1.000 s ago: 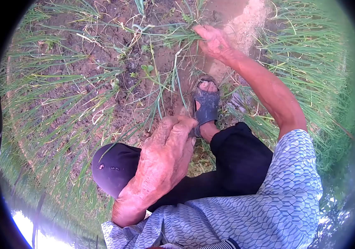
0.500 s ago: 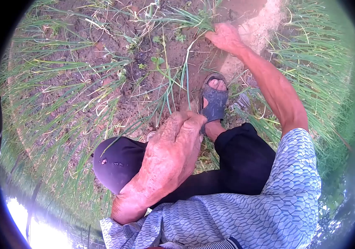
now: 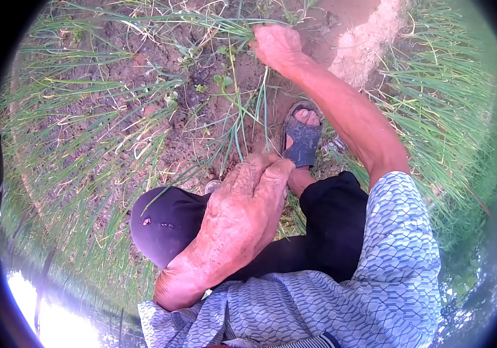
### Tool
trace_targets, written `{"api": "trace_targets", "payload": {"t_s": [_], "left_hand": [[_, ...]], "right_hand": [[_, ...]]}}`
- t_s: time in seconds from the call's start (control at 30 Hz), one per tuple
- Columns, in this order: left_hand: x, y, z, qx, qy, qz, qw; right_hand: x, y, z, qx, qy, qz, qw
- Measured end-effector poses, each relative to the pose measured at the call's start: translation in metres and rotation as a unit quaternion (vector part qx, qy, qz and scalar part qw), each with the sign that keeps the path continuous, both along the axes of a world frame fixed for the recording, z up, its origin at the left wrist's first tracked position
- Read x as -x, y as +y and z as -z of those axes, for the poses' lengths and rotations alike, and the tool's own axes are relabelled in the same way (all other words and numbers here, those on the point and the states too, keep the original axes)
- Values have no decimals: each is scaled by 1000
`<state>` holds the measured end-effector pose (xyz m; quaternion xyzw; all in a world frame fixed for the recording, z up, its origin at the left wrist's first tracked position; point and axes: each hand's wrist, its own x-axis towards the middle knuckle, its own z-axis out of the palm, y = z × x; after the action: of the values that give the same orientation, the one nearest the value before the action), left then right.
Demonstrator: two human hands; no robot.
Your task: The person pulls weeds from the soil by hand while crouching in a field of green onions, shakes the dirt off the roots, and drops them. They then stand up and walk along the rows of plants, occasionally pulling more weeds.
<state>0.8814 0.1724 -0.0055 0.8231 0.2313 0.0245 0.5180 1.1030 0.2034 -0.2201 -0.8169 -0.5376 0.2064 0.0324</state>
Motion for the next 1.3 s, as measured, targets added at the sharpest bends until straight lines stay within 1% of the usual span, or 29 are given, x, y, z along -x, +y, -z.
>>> {"api": "trace_targets", "payload": {"t_s": [0.07, 0.17, 0.23, 0.4, 0.5, 0.53, 0.63, 0.7, 0.77, 0.8, 0.9, 0.93, 1.03, 1.07, 1.17, 1.2, 1.27, 1.3], "left_hand": [[2, 1, -1, -2, 8, -5, 1000], [2, 1, 0, -7, 8, -10, 1000], [3, 1, -1, -12, 8, -10, 1000], [4, 2, -3, -17, 12, -9, 1000], [8, 2, -4, -31, 24, -12, 999], [9, 2, -4, -30, 22, -12, 999], [14, 0, -4, -25, 17, -18, 999], [14, -1, -5, -27, 13, -17, 999], [13, -2, -4, -37, 6, -14, 999], [14, -2, -3, -42, 6, -12, 999], [14, 1, -4, -70, 31, 12, 997], [14, 2, -5, -70, 30, 13, 997], [14, 2, -5, -61, 27, 4, 998], [14, 1, -4, -53, 27, -4, 998], [15, 0, -1, -52, 18, -15, 998], [15, 0, -1, -57, 15, -17, 998], [16, 0, -2, -55, 25, -10, 998], [17, 0, -3, -54, 30, -6, 998]], "right_hand": [[1, 3, 19, -4, -60, -55, 997], [3, 17, 23, 6, -72, -49, 996], [6, 28, 10, 37, -58, -40, 997], [10, 45, 9, 91, -51, -40, 994], [5, 43, 2, 74, -25, -48, 996], [-4, 44, 5, 125, 44, -42, 990], [-33, 27, 0, 102, 211, -6, 972], [-35, 17, 5, 90, 260, 29, 961], [-31, 17, 13, 75, 333, 38, 939], [-14, 26, 6, 61, 228, 47, 971], [8, 28, 12, 22, 216, -75, 973], [11, 24, 23, -58, 106, -169, 978], [24, 23, 34, -68, 27, -207, 976], [24, 22, 34, -77, 30, -239, 968], [24, 26, 40, -43, 22, -217, 975], [21, 31, 43, -51, 53, -201, 977], [10, 35, 44, 12, 179, -125, 976], [4, 36, 38, 45, 241, -86, 966]]}}
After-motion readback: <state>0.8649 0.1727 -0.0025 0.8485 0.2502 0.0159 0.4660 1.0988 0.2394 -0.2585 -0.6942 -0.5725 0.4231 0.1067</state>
